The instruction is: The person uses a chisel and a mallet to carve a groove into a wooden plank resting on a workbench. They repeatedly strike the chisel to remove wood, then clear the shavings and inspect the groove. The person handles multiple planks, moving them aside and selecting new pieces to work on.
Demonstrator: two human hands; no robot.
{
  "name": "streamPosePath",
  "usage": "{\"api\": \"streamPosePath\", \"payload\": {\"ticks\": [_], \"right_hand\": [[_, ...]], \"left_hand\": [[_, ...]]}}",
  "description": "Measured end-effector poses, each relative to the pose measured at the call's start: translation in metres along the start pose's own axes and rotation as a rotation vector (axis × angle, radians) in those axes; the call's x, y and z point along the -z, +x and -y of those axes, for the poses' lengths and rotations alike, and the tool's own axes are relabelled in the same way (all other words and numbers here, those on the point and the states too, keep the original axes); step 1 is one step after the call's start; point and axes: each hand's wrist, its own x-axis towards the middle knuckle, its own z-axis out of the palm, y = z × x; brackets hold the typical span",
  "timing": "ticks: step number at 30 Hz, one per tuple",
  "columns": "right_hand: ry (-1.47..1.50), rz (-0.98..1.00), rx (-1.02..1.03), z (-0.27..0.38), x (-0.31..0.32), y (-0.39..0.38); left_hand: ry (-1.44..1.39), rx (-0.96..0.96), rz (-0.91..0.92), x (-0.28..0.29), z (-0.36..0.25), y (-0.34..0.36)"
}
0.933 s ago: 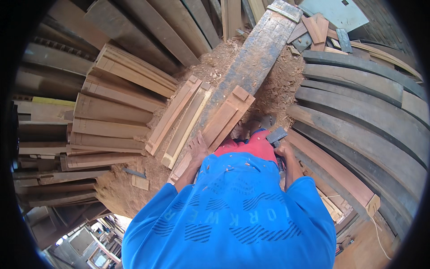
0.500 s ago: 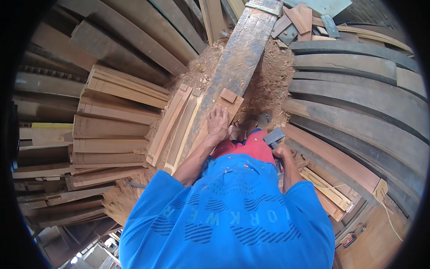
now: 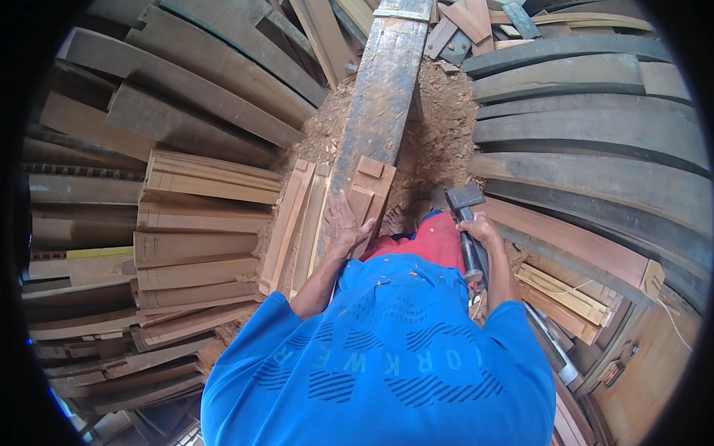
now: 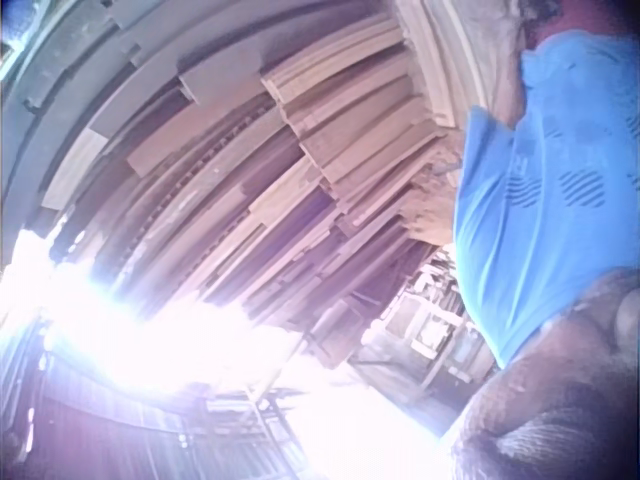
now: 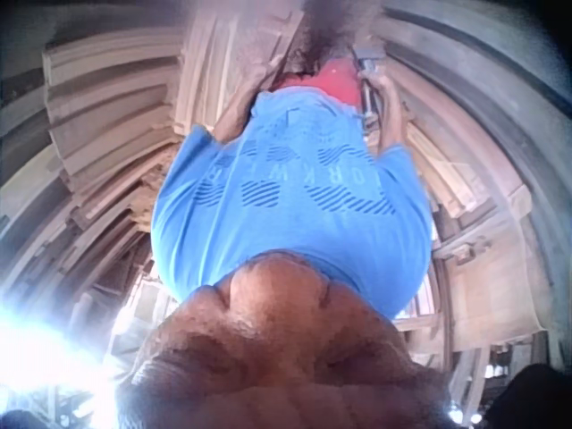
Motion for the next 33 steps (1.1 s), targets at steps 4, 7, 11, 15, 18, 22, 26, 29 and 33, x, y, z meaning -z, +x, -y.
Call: {"api": "streamPosePath", "payload": {"ticks": [4,7,11,15,18,22,26,29,33], "right_hand": [[0.321,0.122,0.081,0.038,-0.013,-0.006],[0.531,0.173,0.186,0.069,-0.034,-0.009],[0.937,0.226,0.392,0.086,-0.077,-0.022],[0.962,0.095,0.395,0.092,-0.088,-0.036],[0.824,0.027,0.378,0.096,-0.078,-0.052],[0.567,-0.049,0.252,0.079,-0.044,-0.076],[0.639,-0.213,0.217,0.060,-0.019,-0.111],[0.667,-0.303,0.253,0.049,-0.003,-0.130],[0.655,-0.411,0.301,0.055,0.010,-0.156]], "left_hand": [[-0.215,-0.557,-0.040,0.020,-0.018,-0.008],[-0.414,-0.894,0.046,0.044,-0.086,-0.016],[-0.467,-1.239,0.208,0.072,-0.147,-0.013],[-0.568,-1.172,0.268,0.069,-0.154,0.010],[-0.533,-1.095,0.220,0.072,-0.157,0.024],[-0.230,-0.983,0.473,0.043,-0.154,0.045],[-0.138,-1.037,0.504,0.015,-0.157,0.056],[-0.177,-1.051,0.512,0.023,-0.165,0.057],[-0.188,-1.036,0.475,0.016,-0.165,0.059]]}}
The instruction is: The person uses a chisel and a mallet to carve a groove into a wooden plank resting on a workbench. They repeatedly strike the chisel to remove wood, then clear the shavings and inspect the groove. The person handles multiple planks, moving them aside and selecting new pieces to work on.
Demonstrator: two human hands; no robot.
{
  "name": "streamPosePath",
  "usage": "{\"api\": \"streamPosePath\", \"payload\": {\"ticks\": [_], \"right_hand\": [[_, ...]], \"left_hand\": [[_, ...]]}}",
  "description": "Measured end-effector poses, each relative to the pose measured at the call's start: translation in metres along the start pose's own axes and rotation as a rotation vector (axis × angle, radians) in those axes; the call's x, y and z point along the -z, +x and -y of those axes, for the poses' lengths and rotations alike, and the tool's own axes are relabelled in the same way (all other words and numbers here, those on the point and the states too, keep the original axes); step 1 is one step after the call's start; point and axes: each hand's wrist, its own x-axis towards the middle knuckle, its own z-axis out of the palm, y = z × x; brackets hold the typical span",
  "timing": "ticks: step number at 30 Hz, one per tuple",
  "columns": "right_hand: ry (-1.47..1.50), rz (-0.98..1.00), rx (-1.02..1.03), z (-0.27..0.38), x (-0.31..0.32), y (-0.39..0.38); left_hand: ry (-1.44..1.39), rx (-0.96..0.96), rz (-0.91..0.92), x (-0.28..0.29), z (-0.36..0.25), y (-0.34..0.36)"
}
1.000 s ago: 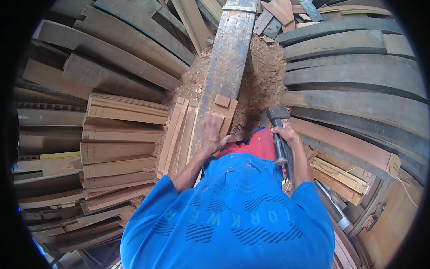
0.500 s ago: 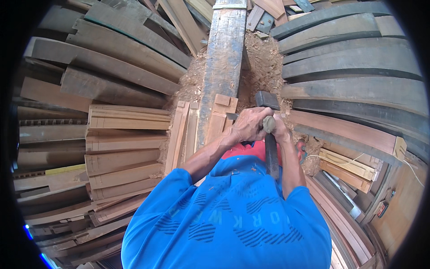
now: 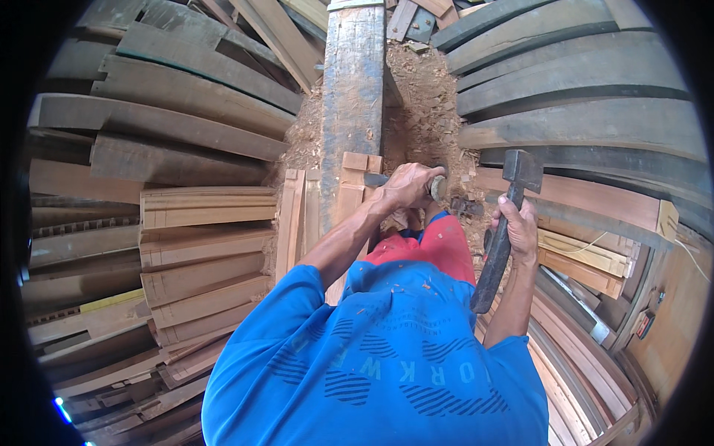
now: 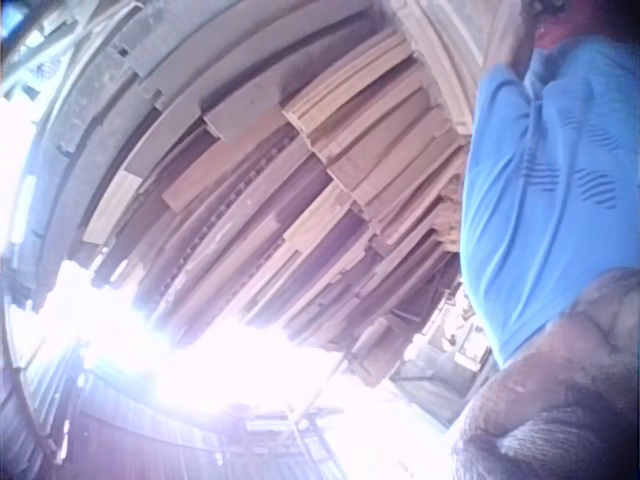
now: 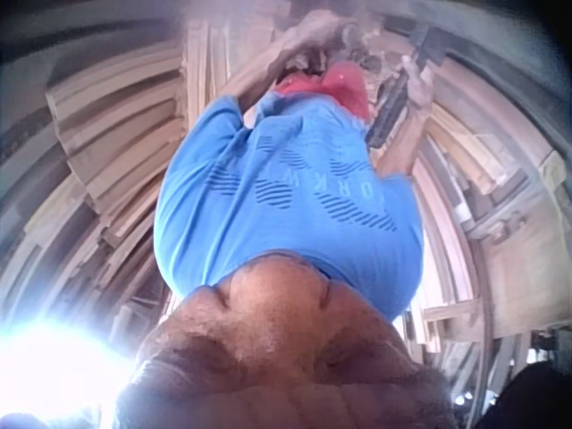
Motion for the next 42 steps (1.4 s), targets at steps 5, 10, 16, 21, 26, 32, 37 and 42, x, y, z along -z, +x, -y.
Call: {"api": "streamPosePath", "payload": {"ticks": [5,10,16,21,26,32,37,42], "right_hand": [[0.003,-0.126,0.167,0.025,-0.005,-0.020],[0.004,-0.256,0.409,0.027,-0.016,-0.024],[-0.672,-0.223,0.357,-0.066,-0.053,-0.003],[-0.826,0.029,0.399,-0.071,-0.076,-0.011],[-0.606,-0.097,0.391,-0.051,-0.056,-0.018],[-0.496,0.082,-0.039,-0.052,-0.029,0.023],[-0.225,0.173,-0.218,-0.139,-0.031,0.048],[-0.401,0.339,-0.289,-0.180,-0.055,0.094]], "left_hand": [[0.037,-0.006,0.130,0.008,0.001,0.001],[0.044,-0.057,0.109,0.001,0.007,-0.003],[0.045,-0.121,0.040,-0.008,0.011,-0.006],[0.252,-0.040,0.150,-0.021,0.049,-0.042],[0.197,0.029,0.162,0.008,0.007,-0.025],[0.127,-0.246,-0.012,-0.038,-0.056,-0.056],[0.072,-0.254,-0.098,-0.041,-0.081,-0.080],[-0.004,-0.232,-0.198,-0.036,-0.078,-0.095]]}}
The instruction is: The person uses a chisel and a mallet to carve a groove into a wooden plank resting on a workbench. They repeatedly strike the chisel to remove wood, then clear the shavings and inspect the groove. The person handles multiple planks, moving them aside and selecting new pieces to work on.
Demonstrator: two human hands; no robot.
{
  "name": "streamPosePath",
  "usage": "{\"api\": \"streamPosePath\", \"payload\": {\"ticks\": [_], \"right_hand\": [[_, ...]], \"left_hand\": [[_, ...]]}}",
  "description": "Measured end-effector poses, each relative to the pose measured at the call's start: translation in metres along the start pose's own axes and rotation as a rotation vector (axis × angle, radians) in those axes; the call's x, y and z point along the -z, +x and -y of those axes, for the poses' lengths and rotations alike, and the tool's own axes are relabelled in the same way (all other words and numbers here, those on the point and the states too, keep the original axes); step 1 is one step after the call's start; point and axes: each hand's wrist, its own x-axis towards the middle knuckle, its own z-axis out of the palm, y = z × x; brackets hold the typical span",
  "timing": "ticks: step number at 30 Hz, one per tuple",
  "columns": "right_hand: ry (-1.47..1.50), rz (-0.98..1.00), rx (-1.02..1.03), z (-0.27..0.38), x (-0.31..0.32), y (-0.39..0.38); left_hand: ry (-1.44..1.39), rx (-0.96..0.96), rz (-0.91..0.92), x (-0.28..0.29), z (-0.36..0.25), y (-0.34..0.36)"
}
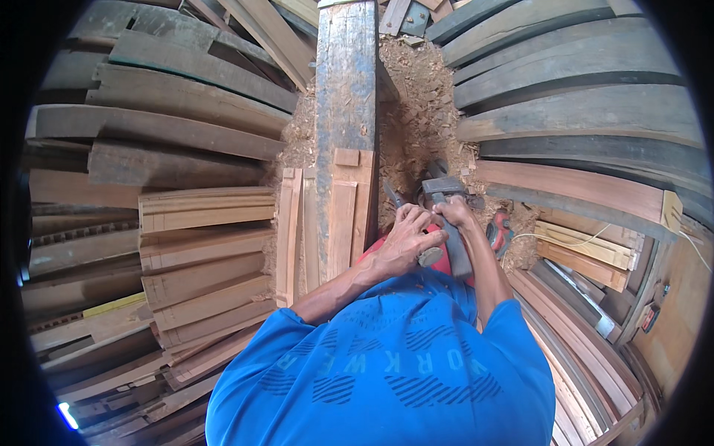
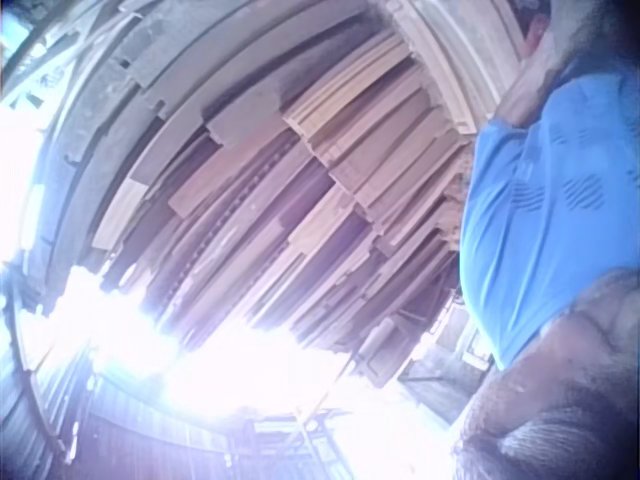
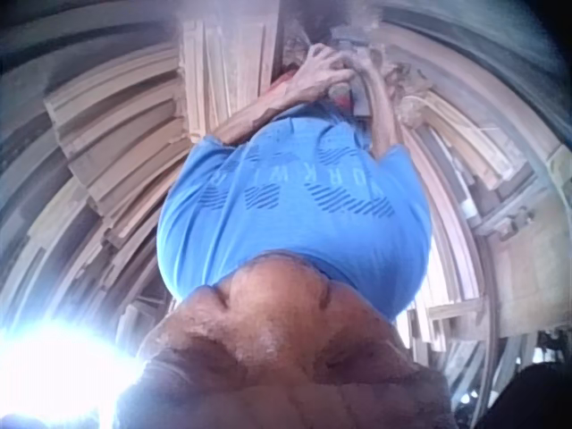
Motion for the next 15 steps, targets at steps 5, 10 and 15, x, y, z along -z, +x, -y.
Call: {"api": "streamPosePath", "payload": {"ticks": [5,10,15], "right_hand": [[0.067,0.100,0.095,0.042,-0.003,0.044],[0.266,0.122,0.105,0.085,0.004,0.038],[0.718,0.471,0.175,0.089,-0.008,-0.027]], "left_hand": [[-0.030,-0.025,-0.097,0.020,0.005,0.004],[0.022,-0.010,-0.131,0.026,0.010,0.012],[0.015,-0.037,-0.192,0.007,0.012,0.016]]}}
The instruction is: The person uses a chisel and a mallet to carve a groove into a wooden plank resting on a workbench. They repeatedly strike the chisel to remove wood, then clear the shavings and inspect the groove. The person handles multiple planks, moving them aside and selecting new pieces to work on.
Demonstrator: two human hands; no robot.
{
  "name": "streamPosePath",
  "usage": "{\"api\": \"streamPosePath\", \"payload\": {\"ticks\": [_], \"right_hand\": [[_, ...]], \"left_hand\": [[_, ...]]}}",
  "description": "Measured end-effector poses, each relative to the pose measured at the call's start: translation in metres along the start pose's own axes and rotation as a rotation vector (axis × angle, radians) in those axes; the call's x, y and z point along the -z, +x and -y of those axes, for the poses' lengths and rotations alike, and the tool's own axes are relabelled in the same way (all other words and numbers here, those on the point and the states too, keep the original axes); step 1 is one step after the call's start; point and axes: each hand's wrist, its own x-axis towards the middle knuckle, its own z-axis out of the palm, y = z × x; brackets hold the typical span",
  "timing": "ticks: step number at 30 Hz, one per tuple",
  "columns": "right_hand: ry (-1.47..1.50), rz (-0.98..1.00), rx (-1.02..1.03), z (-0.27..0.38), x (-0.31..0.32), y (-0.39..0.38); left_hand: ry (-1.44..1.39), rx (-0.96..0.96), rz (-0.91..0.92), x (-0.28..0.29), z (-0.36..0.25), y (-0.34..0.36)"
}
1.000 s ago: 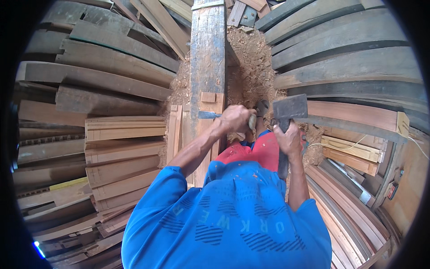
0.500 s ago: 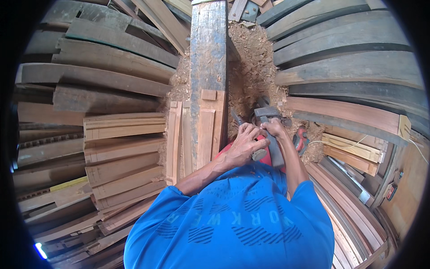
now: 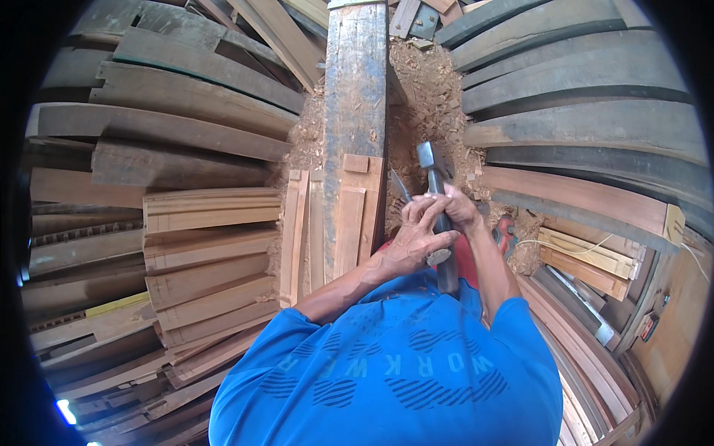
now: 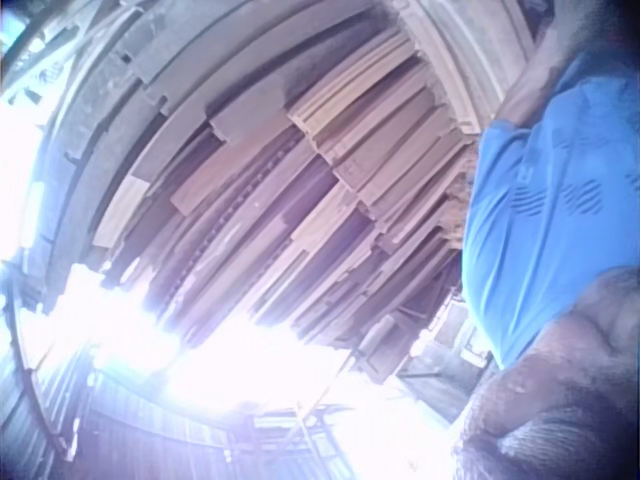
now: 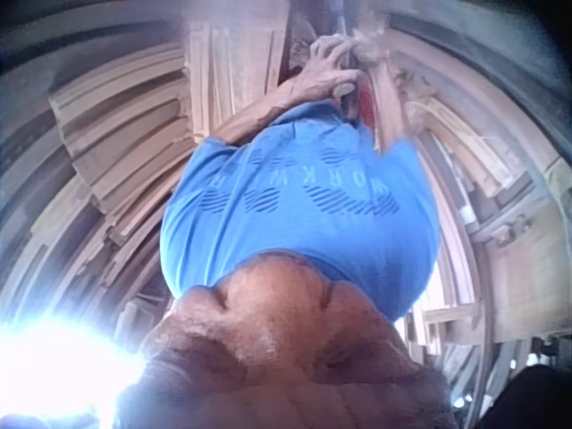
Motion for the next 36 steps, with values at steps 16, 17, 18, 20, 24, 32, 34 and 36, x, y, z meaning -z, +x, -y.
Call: {"api": "streamPosePath", "payload": {"ticks": [16,17,18,20,24,32,34,36], "right_hand": [[-0.168,-0.169,-0.056,0.039,-0.005,0.023],[-0.182,-0.192,-0.052,0.039,0.008,0.023],[-0.219,-0.200,-0.073,0.044,0.013,0.022],[-0.221,-0.220,-0.083,0.053,0.017,0.018],[-0.189,-0.269,-0.113,0.050,0.024,0.019],[-0.213,-0.208,-0.244,0.025,0.021,0.033],[-0.204,-0.188,-0.252,0.017,0.021,0.034],[-0.202,-0.165,-0.268,0.014,0.021,0.036]], "left_hand": [[0.491,1.508,0.164,-0.016,0.049,-0.139],[0.488,1.461,0.129,-0.019,0.055,-0.142],[0.481,1.432,0.085,-0.022,0.063,-0.150],[0.432,1.374,0.029,-0.025,0.070,-0.162],[0.084,1.208,-0.035,0.008,0.098,-0.194],[-0.604,1.115,-0.138,0.053,0.134,-0.233],[-0.569,1.122,-0.137,0.053,0.130,-0.227],[-0.558,1.127,-0.159,0.052,0.128,-0.223]]}}
